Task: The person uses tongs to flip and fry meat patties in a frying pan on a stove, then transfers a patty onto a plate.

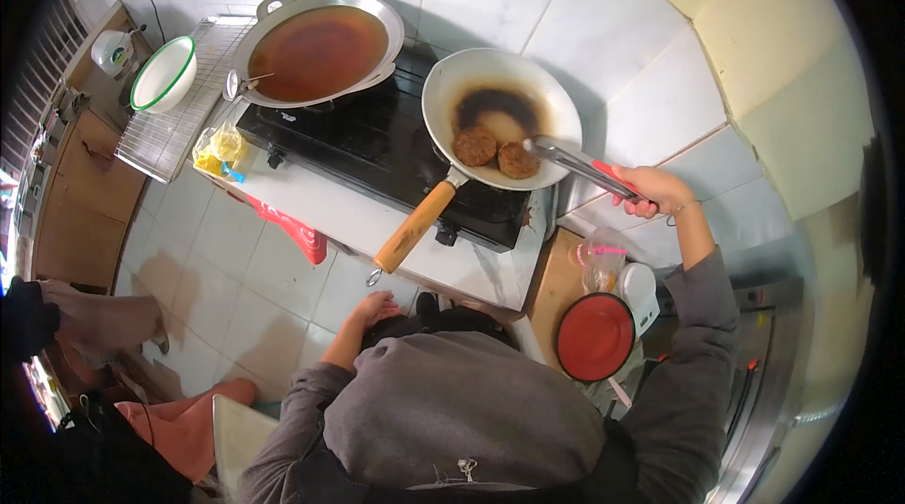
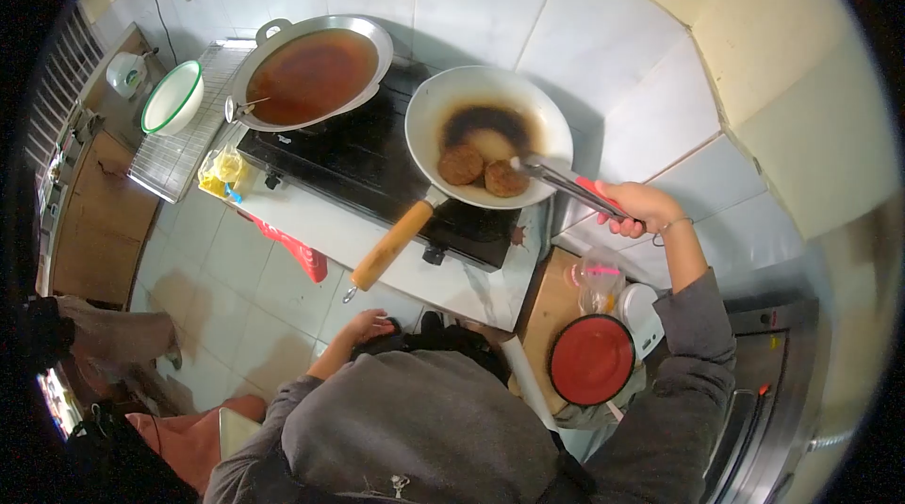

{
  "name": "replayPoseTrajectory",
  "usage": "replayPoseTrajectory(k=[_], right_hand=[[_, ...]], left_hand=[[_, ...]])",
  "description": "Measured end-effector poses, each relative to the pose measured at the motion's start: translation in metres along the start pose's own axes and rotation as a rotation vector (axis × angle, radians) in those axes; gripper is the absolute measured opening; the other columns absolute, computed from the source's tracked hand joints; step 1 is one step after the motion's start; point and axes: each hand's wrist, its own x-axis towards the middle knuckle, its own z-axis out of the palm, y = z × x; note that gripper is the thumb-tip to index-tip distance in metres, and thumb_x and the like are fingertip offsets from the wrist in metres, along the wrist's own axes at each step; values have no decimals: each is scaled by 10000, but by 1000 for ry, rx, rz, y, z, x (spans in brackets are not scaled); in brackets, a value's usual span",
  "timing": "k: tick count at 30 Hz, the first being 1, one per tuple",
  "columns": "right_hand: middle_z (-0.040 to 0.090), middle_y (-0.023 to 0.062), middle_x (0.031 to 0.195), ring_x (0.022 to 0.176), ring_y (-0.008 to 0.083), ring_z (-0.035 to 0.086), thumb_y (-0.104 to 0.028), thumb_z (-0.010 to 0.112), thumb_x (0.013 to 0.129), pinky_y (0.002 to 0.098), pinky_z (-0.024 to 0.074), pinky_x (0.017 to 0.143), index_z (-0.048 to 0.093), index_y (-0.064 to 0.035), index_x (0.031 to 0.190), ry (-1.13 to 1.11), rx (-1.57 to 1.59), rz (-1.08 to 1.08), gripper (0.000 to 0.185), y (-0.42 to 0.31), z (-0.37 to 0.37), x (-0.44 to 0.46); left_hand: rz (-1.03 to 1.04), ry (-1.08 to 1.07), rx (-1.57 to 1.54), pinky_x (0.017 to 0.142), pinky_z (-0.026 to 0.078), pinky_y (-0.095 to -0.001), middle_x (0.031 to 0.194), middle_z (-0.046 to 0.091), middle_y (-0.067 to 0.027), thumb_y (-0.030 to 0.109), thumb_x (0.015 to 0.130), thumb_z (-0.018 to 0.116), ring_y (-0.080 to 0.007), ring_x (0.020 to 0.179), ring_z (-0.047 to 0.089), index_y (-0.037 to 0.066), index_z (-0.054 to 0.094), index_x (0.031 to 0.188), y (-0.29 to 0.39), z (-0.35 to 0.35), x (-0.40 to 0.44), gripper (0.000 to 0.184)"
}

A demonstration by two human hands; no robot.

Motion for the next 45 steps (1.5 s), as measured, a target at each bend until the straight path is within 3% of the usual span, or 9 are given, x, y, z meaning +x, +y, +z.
replayPoseTrajectory(k=[10, 19, 25, 31, 45], right_hand=[[406, 38, 479, 318, 46, 254, -509, 287, 844, 188, 199, 264, 470, 6, 731, 18, -155, 113, 559, -4, 2, 9], [395, 27, 474, 322, 45, 248, -515, 314, 836, 192, 204, 271, 489, -8, 722, -50, -22, -41, 549, -4, 4, -2], [391, 30, 479, 328, 57, 256, -544, 309, 825, 200, 202, 279, 495, 0, 752, -55, -261, 22, 579, -6, 12, 9], [391, 29, 482, 333, 72, 277, -550, 306, 821, 212, 232, 293, 500, 9, 775, 14, -408, -50, 594, -12, 9, 6], [405, 32, 508, 351, 80, 310, -537, 312, 824, 220, 248, 306, 504, 9, 794, -9, -473, -42, 580, -7, 6, 11]], left_hand=[[-5, -2, -5, 725, 504, -322, 988, 476, -219, 184, 818, 478, -286, 823, 570, -55, 396, 1061, 3, 1, -4, 351], [-15, 24, 10, 737, 498, -319, 1002, 476, -219, 187, 810, 487, -285, 836, 567, -61, 394, 1059, 2, 1, -2, 364], [-8, 17, 10, 761, 486, -323, 1019, 466, -227, 192, 822, 469, -285, 858, 556, -67, 390, 1064, 3, 3, -8, 362], [5, 15, 10, 755, 490, -320, 1008, 455, -233, 173, 826, 456, -292, 864, 549, -70, 379, 1074, 5, 2, -6, 355], [9, 38, 38, 729, 503, -319, 1027, 442, -246, 166, 824, 452, -300, 832, 559, -66, 363, 1097, 4, -2, 1, 370]])
